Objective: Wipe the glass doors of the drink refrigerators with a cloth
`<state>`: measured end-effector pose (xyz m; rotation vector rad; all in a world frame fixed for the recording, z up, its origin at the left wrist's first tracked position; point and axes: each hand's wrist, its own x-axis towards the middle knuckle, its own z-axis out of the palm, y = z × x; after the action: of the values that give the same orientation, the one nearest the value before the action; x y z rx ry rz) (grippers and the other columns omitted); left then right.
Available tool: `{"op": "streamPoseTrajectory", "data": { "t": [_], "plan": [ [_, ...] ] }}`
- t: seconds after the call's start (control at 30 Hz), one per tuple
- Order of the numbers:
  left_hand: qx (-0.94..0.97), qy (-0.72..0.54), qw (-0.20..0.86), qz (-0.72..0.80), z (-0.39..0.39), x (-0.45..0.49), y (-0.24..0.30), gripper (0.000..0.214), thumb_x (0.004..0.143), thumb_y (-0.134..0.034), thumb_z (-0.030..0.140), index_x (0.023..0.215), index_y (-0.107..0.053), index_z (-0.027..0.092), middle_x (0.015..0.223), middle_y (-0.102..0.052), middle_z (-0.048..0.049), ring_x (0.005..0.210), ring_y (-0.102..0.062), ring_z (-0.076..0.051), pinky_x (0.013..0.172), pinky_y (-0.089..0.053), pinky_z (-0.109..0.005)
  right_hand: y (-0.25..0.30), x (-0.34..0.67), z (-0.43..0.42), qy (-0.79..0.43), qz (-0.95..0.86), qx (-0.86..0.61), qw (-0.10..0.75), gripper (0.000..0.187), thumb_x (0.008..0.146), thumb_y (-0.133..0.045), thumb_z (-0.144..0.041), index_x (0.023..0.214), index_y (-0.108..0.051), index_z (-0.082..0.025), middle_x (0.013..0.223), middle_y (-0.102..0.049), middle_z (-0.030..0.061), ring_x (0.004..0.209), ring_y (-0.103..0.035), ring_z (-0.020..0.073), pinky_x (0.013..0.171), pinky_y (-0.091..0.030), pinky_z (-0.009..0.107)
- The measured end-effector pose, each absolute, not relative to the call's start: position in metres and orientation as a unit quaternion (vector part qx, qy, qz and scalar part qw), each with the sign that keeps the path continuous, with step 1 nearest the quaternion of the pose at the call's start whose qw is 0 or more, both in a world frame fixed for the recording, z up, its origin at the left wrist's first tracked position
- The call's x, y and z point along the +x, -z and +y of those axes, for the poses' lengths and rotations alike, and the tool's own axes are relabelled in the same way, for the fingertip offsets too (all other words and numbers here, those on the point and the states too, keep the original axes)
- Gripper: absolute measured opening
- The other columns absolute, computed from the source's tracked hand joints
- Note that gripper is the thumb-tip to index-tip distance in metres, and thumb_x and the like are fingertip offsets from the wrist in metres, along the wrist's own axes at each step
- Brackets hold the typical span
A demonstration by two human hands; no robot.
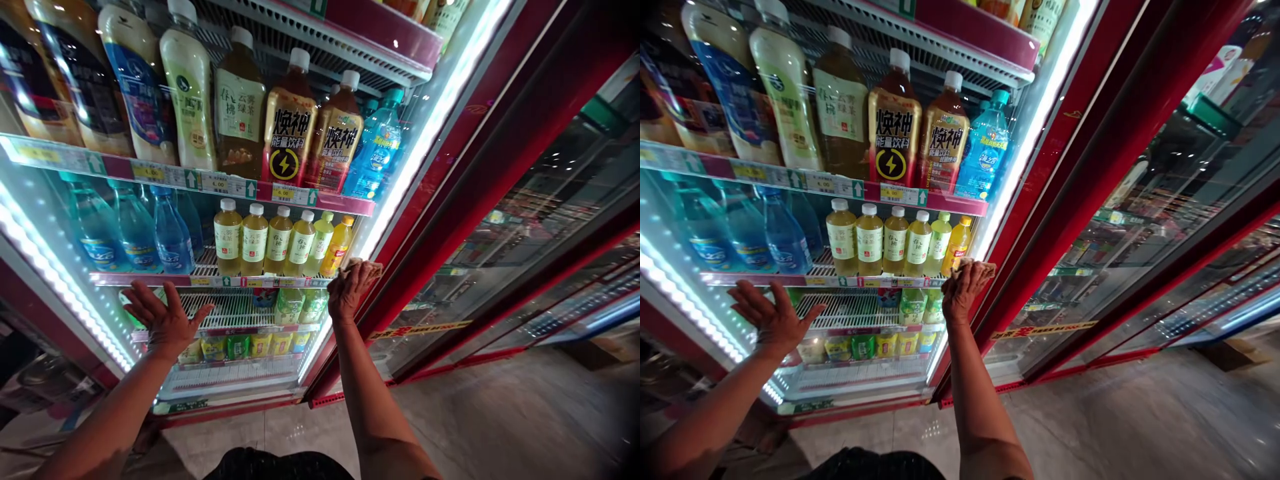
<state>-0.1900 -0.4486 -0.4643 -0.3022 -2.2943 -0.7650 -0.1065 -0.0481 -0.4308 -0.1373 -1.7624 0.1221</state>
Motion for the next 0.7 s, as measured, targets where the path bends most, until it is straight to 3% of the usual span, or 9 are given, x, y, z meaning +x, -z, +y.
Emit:
{"op": "streamPoseTrajectory", "data": {
  "t": [0.13, 0.33, 0.47, 0.6, 0.7],
  "plan": [
    [-0.112, 0.301, 0.338, -0.885, -0.449, -0.19, 0.465, 0.121, 0.081, -0.063, 0.076, 0.163, -0.012, 0.003, 0.165, 0.029, -0.0284, 0.15, 0.038, -0.041, 0.12, 0.018, -0.067, 0.449, -0.102, -0.054, -0.009, -0.798, 0.018, 0.603, 0.076, 0.101, -0.043, -0.015, 0.168, -0.01, -0.03, 0.175, -0.012, 0.0102, 0.163, 0.001, 0.0304, 0.124, -0.013, 0.076],
    [-0.11, 0.299, 0.339, -0.885, -0.449, -0.193, 0.468, 0.122, 0.08, -0.06, 0.079, 0.159, -0.02, -0.004, 0.163, 0.026, -0.0337, 0.15, 0.037, -0.043, 0.119, 0.017, -0.068, 0.433, -0.108, -0.058, -0.057, -0.77, -0.039, 0.635, 0.077, 0.101, -0.045, -0.016, 0.168, -0.008, -0.029, 0.175, -0.011, 0.0146, 0.162, 0.001, 0.0377, 0.119, -0.01, 0.083],
    [-0.11, 0.305, 0.347, -0.88, -0.448, -0.194, 0.47, 0.124, 0.078, -0.058, 0.083, 0.159, -0.022, -0.003, 0.164, 0.024, -0.0335, 0.15, 0.036, -0.044, 0.119, 0.016, -0.068, 0.428, -0.116, -0.085, -0.06, -0.773, -0.014, 0.632, 0.078, 0.1, -0.046, -0.015, 0.168, -0.009, -0.027, 0.175, -0.011, 0.0142, 0.162, 0.002, 0.0359, 0.121, -0.009, 0.081],
    [-0.116, 0.297, 0.342, -0.884, -0.451, -0.194, 0.472, 0.123, 0.079, -0.059, 0.081, 0.161, -0.017, 0.0, 0.163, 0.026, -0.0338, 0.15, 0.036, -0.046, 0.117, 0.014, -0.071, 0.448, -0.108, -0.08, -0.004, -0.808, 0.047, 0.587, 0.079, 0.099, -0.045, -0.013, 0.168, -0.011, -0.031, 0.175, -0.016, 0.0115, 0.163, 0.002, 0.032, 0.124, -0.016, 0.076],
    [-0.134, 0.269, 0.34, -0.891, -0.454, -0.192, 0.473, 0.122, 0.083, -0.062, 0.075, 0.165, -0.004, 0.006, 0.162, 0.033, -0.0305, 0.149, 0.037, -0.046, 0.117, 0.012, -0.073, 0.446, -0.105, -0.063, 0.017, -0.807, -0.006, 0.591, 0.077, 0.099, -0.046, -0.015, 0.168, -0.012, -0.027, 0.174, -0.018, 0.0164, 0.162, 0.0, 0.035, 0.12, -0.016, 0.079]
  ]
}}
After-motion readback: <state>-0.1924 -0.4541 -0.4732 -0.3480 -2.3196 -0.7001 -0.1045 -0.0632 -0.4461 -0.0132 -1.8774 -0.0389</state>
